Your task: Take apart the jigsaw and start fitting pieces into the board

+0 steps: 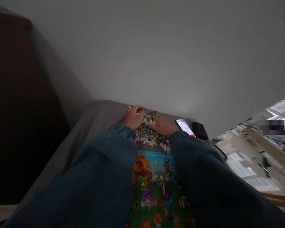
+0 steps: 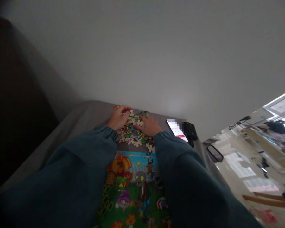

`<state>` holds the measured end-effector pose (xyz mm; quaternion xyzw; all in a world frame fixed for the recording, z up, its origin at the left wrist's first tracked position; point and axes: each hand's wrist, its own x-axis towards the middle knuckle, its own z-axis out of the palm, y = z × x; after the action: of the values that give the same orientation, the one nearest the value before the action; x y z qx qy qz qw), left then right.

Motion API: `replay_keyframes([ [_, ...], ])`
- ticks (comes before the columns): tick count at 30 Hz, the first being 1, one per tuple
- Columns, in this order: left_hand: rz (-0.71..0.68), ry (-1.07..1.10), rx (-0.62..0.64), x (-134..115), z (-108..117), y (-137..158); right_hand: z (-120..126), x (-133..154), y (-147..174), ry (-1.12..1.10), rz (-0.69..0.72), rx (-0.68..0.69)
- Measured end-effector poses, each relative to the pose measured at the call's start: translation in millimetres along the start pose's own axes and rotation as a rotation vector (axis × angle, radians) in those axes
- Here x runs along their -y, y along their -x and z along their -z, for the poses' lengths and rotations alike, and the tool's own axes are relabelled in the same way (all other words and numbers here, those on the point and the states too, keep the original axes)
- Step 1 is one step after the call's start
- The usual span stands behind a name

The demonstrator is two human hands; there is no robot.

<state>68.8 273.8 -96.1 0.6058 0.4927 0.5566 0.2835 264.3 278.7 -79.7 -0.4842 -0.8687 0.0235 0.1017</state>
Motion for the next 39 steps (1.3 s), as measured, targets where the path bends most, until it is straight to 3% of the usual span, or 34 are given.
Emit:
replay_keyframes([
  [4, -0.002, 0.007, -0.002, -2, 0, 0, -2, 12, -9, -0.034, 0.041, -0.107],
  [9, 0.007, 0.016, -0.009, -2, -1, 1, 17, 11, -14, -0.201, 0.096, -0.203],
  [18, 0.033, 0.05, 0.012, 2, 0, 2, 52, 10, -11, -0.43, -0.117, -0.311],
  [22, -0.008, 0.082, 0.04, -2, 1, 6, 53, 8, -9, -0.37, -0.166, -0.355],
  [27, -0.072, 0.259, 0.174, -2, -7, 9, 46, 8, -8, -0.475, -0.07, -0.214],
  [30, -0.054, 0.301, 0.176, 4, -11, 5, 42, 8, -8, -0.578, 0.017, -0.1],
  [39, 0.05, 0.338, 0.139, -3, -3, 2, 43, 13, -4, -0.897, -0.11, -0.234],
])
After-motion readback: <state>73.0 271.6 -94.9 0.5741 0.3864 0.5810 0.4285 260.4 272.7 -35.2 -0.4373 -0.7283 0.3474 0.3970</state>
